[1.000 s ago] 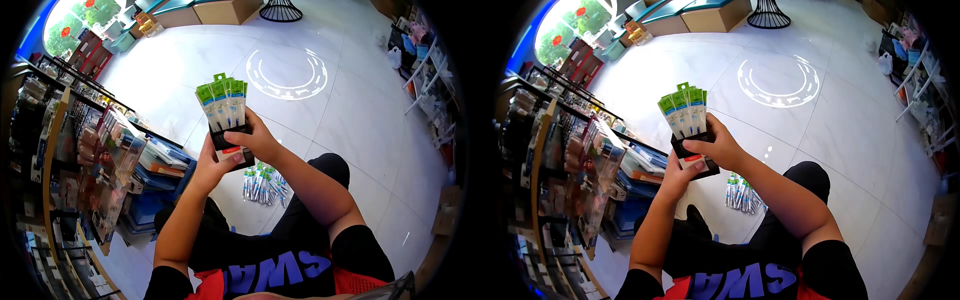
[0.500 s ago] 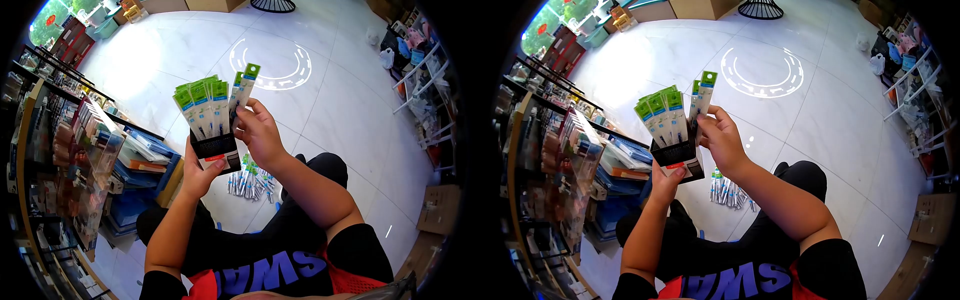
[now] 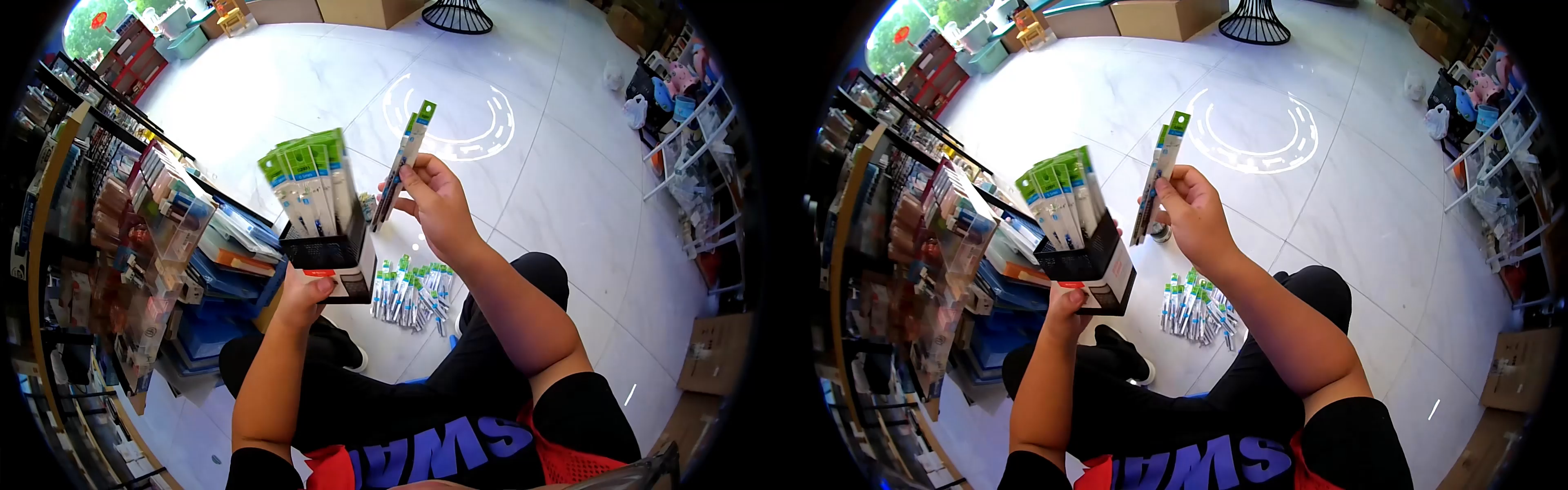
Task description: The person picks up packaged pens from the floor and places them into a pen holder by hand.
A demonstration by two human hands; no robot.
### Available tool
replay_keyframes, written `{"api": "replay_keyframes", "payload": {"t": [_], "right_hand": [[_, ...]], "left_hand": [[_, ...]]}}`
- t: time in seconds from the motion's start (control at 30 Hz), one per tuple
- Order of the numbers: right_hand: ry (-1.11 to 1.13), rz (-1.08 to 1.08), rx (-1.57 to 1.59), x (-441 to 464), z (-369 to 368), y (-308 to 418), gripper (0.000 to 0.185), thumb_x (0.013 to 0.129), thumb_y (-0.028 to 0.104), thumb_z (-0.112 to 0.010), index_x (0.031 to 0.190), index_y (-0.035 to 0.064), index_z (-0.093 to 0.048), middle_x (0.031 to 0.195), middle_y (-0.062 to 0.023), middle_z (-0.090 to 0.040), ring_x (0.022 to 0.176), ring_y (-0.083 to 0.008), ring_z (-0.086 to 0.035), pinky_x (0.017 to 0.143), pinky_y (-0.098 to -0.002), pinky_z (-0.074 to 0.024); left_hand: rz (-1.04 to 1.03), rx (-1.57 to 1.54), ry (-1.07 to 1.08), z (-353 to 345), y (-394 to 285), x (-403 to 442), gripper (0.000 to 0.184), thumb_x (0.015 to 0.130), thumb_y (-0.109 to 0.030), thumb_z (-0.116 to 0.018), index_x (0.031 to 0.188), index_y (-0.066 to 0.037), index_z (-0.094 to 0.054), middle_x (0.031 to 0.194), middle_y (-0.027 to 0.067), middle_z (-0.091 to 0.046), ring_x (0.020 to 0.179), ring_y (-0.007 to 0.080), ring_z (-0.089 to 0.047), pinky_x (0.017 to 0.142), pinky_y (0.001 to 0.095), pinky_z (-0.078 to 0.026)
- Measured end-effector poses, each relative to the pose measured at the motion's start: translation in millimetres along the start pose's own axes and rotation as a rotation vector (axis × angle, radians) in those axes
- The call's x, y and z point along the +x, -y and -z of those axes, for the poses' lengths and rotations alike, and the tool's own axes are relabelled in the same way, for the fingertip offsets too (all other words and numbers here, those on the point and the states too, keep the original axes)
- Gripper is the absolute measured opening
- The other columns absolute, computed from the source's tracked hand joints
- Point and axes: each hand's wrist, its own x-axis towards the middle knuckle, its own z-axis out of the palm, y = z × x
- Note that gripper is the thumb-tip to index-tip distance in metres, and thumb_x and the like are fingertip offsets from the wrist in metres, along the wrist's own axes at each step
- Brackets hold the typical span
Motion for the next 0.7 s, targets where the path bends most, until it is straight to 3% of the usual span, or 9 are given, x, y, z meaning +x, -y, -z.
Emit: {"api": "replay_keyframes", "payload": {"t": [0.13,0.4,0.63,0.7], "right_hand": [[0.036,-0.017,-0.132,-2.3,1.3,-9.3,0.015,0.105,0.016,-0.057,0.114,0.0041,-0.059,0.102,-0.0034,-0.070,0.085,-0.0086,-0.062,0.080,-0.0268,-0.0494],[-0.061,-0.041,-0.382,23.1,17.4,-8.3,0.026,0.099,0.016,-0.066,0.112,-0.0057,-0.065,0.094,-0.0087,-0.073,0.082,-0.0100,-0.067,0.069,-0.0247,-0.0520],[-0.217,0.033,-0.403,58.5,36.8,-5.4,0.018,0.098,0.011,-0.066,0.106,-0.0047,-0.066,0.091,-0.0076,-0.073,0.080,-0.0115,-0.069,0.069,-0.0253,-0.0531],[-0.302,0.122,-0.450,69.9,41.2,2.9,0.015,0.098,0.009,-0.067,0.106,-0.0038,-0.065,0.092,-0.0075,-0.073,0.083,-0.0101,-0.067,0.076,-0.0249,-0.0531]], "left_hand": [[0.140,-0.018,0.065,8.7,18.7,4.7,0.085,0.070,-0.028,-0.083,0.140,0.004,-0.047,0.130,0.0116,-0.063,0.120,0.0231,-0.061,0.106,0.0376,-0.046],[0.122,0.194,0.003,14.7,39.5,45.3,0.079,0.075,-0.024,-0.084,0.140,0.002,-0.047,0.126,0.0110,-0.064,0.116,0.0190,-0.061,0.104,0.0338,-0.046],[0.138,0.183,-0.098,32.6,56.2,78.2,0.074,0.079,-0.022,-0.083,0.139,0.000,-0.047,0.126,0.0110,-0.064,0.114,0.0191,-0.062,0.103,0.0348,-0.047],[0.128,0.193,-0.139,37.4,59.9,88.6,0.070,0.080,-0.020,-0.082,0.138,0.000,-0.047,0.125,0.0106,-0.063,0.113,0.0190,-0.062,0.103,0.0352,-0.047]]}}
